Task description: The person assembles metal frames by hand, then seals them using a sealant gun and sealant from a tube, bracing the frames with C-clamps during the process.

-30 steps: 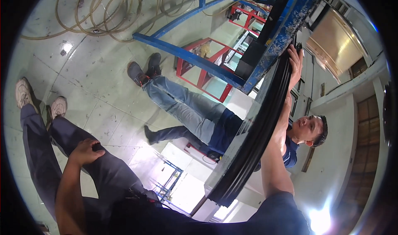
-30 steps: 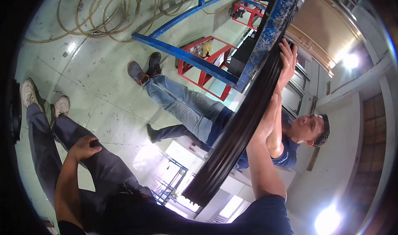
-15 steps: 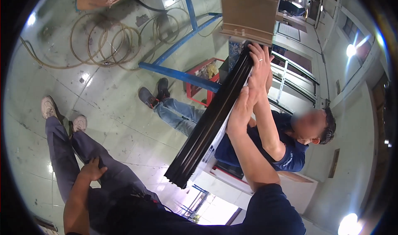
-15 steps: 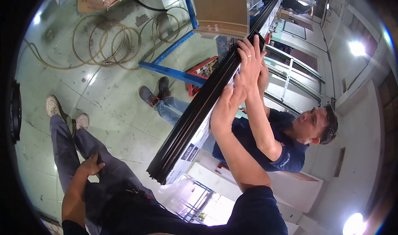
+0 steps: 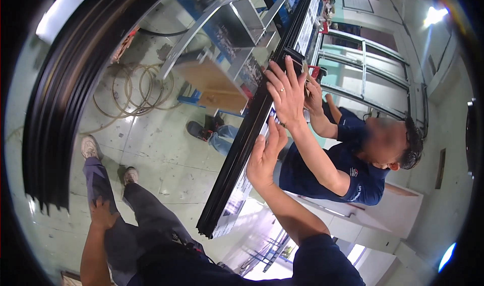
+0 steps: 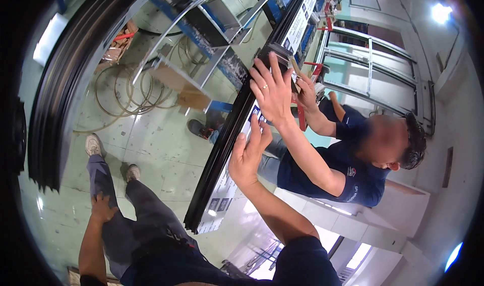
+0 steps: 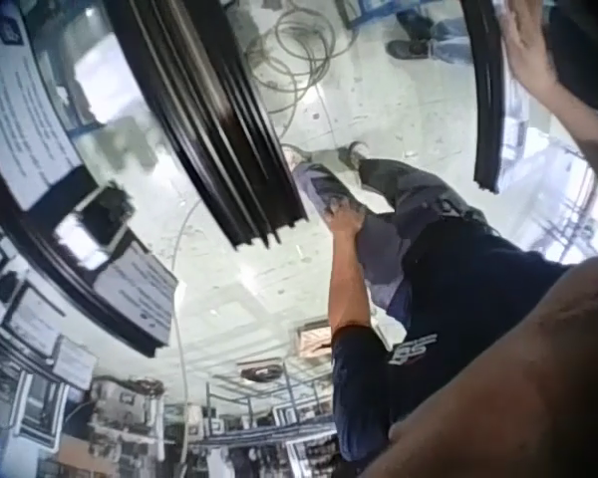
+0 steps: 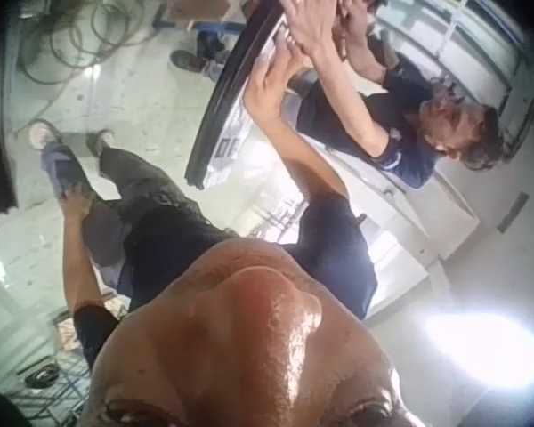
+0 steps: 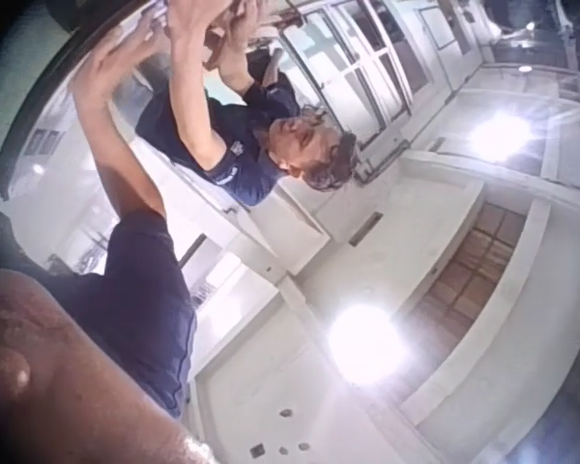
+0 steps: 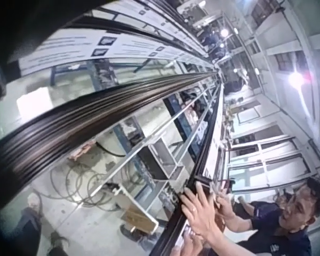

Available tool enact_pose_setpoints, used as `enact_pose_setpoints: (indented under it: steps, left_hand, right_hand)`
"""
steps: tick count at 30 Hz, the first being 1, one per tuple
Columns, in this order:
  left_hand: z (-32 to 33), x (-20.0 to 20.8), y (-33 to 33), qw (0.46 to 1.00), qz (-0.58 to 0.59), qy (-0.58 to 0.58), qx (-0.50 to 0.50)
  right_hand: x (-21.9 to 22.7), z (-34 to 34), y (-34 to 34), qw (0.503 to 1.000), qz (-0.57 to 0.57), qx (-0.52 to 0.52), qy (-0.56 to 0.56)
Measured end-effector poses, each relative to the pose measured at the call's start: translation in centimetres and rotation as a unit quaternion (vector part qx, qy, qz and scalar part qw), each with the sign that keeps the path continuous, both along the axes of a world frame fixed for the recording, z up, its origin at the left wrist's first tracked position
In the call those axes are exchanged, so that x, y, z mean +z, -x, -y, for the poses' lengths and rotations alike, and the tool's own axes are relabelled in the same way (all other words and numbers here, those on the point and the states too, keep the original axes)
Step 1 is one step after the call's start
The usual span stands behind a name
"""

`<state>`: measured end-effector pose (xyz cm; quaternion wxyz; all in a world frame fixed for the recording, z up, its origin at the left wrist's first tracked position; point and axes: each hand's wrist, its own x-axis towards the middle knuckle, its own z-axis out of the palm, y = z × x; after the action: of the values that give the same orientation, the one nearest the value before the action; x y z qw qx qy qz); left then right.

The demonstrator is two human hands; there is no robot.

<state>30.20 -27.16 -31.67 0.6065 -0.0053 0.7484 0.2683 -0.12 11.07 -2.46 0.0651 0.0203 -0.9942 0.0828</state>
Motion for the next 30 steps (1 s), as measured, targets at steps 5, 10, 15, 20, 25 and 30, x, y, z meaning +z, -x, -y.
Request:
enact_pose_setpoints:
  steps: [5,10,15,20,25,30]
  left_hand:
    - [0.9,2.8,5.3,0.997,0.057,0.023,-0.040]
    - [1.8,4.1,8.2,0.987,0.123,0.059,-0.079]
    - [2.4,4.8,8.9,0.982,0.156,0.075,-0.076]
    - [2.8,4.7,8.6,0.984,0.143,0.064,-0.087]
    - [3.1,4.1,7.7,0.986,0.105,0.073,-0.109]
    - [2.4,6.3,9.0,0.982,0.106,0.080,-0.138]
  right_hand:
    - [0.5,-0.8,-0.3,1.000,0.012,-0.009,-0.016]
    - [0.6,-0.5,-0.1,0.999,0.021,-0.030,0.016]
    - [0.7,-0.1,0.1,0.999,0.031,-0.038,0.020]
    - [1.1,0.2,0.0,0.998,0.034,-0.049,0.034]
    - [1.5,0.5,0.2,0.998,0.026,-0.052,0.029]
    - [1.0,0.0,-0.3,0.996,0.019,-0.071,0.045]
